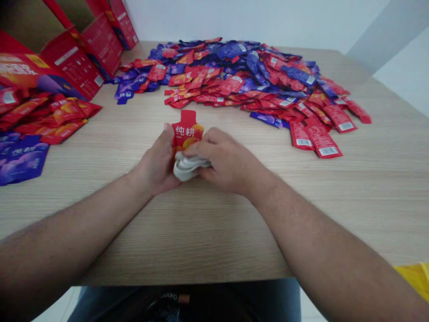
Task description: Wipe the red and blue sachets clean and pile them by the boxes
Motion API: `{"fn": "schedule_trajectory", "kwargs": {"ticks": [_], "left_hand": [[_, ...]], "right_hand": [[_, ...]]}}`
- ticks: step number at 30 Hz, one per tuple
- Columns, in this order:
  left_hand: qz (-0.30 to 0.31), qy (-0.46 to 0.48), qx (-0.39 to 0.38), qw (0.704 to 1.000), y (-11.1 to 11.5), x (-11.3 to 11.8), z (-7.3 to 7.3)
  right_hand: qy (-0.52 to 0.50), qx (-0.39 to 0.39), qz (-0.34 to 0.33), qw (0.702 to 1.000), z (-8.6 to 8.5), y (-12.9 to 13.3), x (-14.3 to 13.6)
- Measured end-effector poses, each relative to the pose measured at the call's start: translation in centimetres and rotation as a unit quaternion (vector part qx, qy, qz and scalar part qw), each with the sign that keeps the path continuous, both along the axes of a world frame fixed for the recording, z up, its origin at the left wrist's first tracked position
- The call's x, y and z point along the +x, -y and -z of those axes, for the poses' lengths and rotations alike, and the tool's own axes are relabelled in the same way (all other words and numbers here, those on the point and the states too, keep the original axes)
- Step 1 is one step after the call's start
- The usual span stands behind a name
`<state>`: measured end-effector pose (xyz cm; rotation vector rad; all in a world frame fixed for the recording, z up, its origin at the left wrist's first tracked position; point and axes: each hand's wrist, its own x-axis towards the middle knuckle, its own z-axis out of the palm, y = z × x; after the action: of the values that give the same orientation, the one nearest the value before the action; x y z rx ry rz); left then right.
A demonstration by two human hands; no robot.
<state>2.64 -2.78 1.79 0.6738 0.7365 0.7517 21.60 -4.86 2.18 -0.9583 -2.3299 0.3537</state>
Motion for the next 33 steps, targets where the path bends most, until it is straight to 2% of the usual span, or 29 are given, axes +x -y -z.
{"fn": "schedule_trajectory", "kwargs": {"ticks": [2, 4, 9, 11, 14, 15, 18, 21, 25, 29, 33], "left_hand": [[0.023, -0.025, -0.006, 0.999, 0.0, -0.4, 0.1], [0.044, -0.041, -0.011, 0.998, 0.1, -0.8, 0.1], [0.102, -0.038, -0.022, 0.994, 0.3, -1.2, 0.5], [0.086, -0.053, -0.012, 0.995, 0.5, -1.3, 0.5], [0.049, -0.064, 0.025, 0.996, 0.5, -1.7, 0.0], [0.037, -0.065, 0.036, 0.997, 0.4, -2.0, -0.3], [-0.022, -0.067, 0.054, 0.996, -0.2, -3.6, -1.4], [-0.119, -0.090, 0.054, 0.987, -0.9, -6.3, -2.5], [-0.258, -0.153, 0.046, 0.953, -1.5, -12.0, -3.5], [-0.395, -0.180, 0.056, 0.899, -2.2, -18.8, -4.2], [-0.505, -0.181, 0.044, 0.843, -3.3, -25.1, -4.6]], "right_hand": [[-0.039, 0.043, 0.074, 0.996, -0.1, -0.8, 0.7], [-0.061, 0.064, 0.115, 0.989, -0.2, -1.2, 1.0], [-0.071, 0.033, 0.096, 0.992, 0.6, -1.5, 0.9], [-0.100, 0.035, 0.164, 0.981, 1.3, -2.0, 1.5], [-0.133, -0.014, 0.288, 0.948, 2.2, -3.2, 2.9], [-0.145, -0.033, 0.306, 0.940, 2.5, -3.5, 3.3], [-0.139, -0.089, 0.305, 0.938, 3.3, -4.2, 3.9], [-0.115, -0.126, 0.300, 0.939, 3.9, -4.4, 3.7], [-0.095, -0.136, 0.309, 0.937, 4.2, -4.6, 3.6], [-0.085, -0.132, 0.305, 0.939, 4.6, -5.0, 3.7], [-0.081, -0.117, 0.288, 0.947, 4.8, -5.1, 3.7]]}}
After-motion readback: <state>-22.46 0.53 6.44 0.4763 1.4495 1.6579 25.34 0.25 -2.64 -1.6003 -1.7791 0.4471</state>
